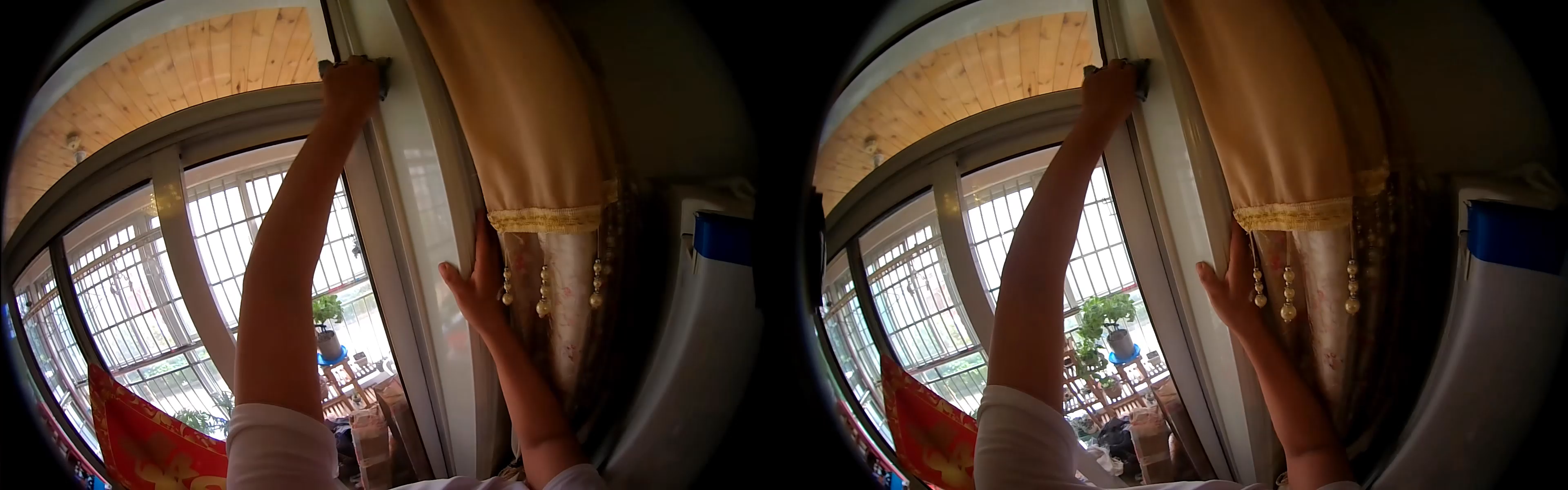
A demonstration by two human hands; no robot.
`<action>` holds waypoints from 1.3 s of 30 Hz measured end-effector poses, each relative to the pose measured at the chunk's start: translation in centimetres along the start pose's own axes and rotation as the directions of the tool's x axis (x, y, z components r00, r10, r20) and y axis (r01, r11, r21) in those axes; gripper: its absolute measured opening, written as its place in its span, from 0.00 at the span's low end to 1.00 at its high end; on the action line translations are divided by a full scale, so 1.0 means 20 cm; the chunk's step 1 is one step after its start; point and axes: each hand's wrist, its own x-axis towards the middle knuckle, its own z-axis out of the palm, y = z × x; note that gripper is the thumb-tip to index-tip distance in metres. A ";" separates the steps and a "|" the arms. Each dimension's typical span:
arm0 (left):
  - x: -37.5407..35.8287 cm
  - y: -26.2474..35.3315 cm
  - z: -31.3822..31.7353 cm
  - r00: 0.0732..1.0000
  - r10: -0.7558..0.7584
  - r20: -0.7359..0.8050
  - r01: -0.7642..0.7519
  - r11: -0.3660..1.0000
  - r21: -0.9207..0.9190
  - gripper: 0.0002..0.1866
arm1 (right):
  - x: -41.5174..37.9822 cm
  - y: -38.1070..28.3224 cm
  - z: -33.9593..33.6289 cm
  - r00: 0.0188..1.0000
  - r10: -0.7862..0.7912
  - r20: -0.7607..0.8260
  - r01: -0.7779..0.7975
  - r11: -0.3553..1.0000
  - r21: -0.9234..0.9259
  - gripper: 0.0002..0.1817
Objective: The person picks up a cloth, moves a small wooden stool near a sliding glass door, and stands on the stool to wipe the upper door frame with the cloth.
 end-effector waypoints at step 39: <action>0.70 -0.35 0.37 0.987 -0.153 -0.054 0.117 0.904 -0.412 0.45 | -0.01 0.01 -0.01 1.000 0.009 0.028 -0.006 0.995 -0.103 0.46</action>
